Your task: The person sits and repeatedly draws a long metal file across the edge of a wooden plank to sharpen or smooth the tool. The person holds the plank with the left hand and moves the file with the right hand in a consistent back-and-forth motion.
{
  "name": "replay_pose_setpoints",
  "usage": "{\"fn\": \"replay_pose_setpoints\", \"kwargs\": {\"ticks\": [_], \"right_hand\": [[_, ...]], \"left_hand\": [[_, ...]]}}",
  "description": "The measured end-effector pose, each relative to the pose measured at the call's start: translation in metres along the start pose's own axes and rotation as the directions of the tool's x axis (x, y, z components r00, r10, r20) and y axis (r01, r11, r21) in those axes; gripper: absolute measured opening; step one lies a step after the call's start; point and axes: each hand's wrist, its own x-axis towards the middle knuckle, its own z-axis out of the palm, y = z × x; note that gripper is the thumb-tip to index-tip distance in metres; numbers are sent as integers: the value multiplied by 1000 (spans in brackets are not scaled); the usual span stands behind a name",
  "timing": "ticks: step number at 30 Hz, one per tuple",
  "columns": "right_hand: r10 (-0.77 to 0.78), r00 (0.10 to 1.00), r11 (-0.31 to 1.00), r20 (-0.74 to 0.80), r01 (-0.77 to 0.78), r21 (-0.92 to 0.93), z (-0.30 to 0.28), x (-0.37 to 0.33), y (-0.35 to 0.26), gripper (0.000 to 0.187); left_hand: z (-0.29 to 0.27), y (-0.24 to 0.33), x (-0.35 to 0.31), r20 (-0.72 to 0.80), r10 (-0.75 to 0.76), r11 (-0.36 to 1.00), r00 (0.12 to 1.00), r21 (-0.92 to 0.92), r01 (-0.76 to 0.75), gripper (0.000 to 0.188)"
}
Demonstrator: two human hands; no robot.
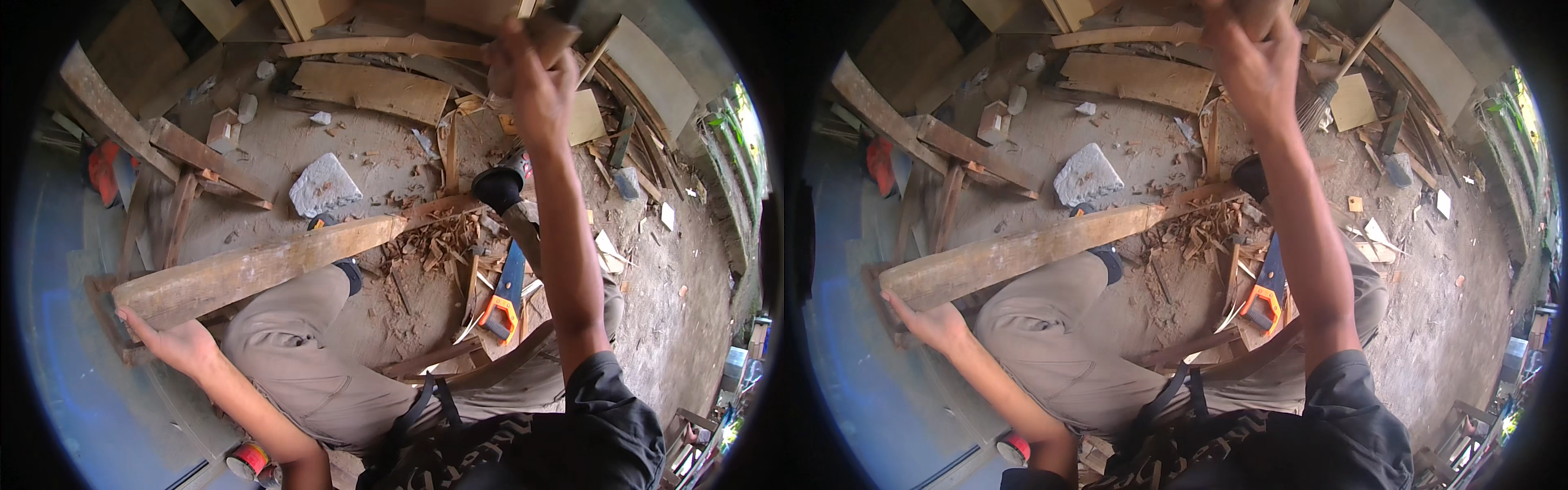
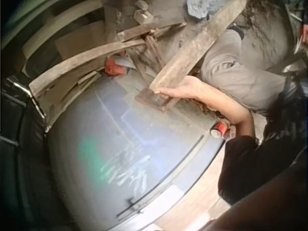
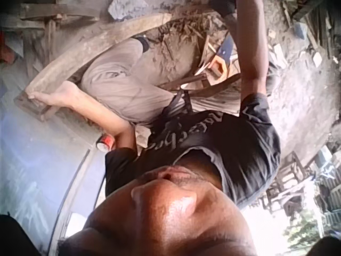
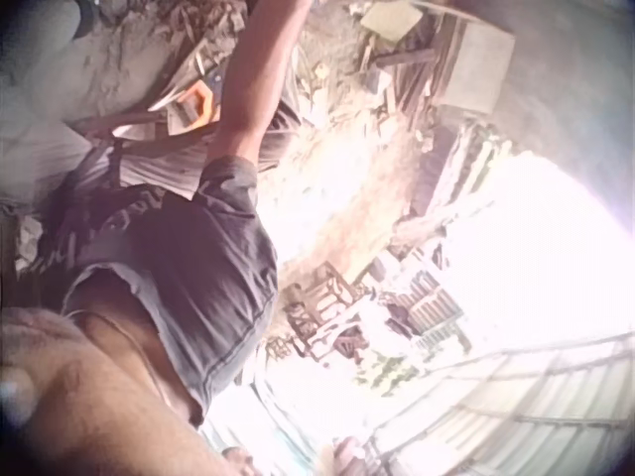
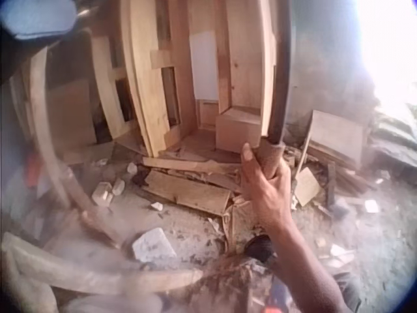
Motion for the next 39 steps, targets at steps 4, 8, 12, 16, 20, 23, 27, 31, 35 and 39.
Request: {"fn": "replay_pose_setpoints", "kwargs": {"ticks": [4, 8, 12, 16, 20, 23, 27, 31, 35, 39], "right_hand": [[-113, 992, 993, -59, 112, -25, 11, -53, 26, 24], [695, 710, 661, 115, -568, -491, -30, -363, 200, 29], [998, 57, 32, -42, -897, -441, -13, -457, 182, 51], [959, 263, 162, -107, -817, -553, -10, -415, 197, 46], [927, 369, 352, 68, -791, -500, -12, -359, 184, 37], [893, 444, 409, 68, -739, -536, -29, -345, 177, 34], [913, 408, 354, 25, -757, -550, -46, -357, 170, 37], [948, 317, 264, 0, -790, -553, -32, -380, 169, 42], [987, 159, 114, -28, -810, -575, -22, -414, 174, 48], [969, 238, 144, -67, -764, -629, -25, -440, 193, 59]], "left_hand": [[-5, 0, 4, -12, 2, 1000, 1000, -27, -3, 73], [6, -9, 1, 29, -3, 999, 1000, -52, 4, 73], [-2, -6, -1, 5, -8, 999, 1000, -48, 9, 76], [-1, -4, -18, 20, -38, 999, 999, -28, 39, 77], [-12, 14, -5, 81, 167, 982, 983, -108, -157, 74], [-11, 22, -7, 28, 132, 989, 991, -66, -130, 73], [-11, 9, -7, 29, 121, 991, 992, -60, -119, 74], [-18, 9, -3, 46, 93, 980, 995, -181, -83, 76], [-22, -7, 7, 137, 36, 982, 990, -188, -10, 79], [-2, -6, 7, 68, 57, 990, 996, -130, -48, 89]]}}
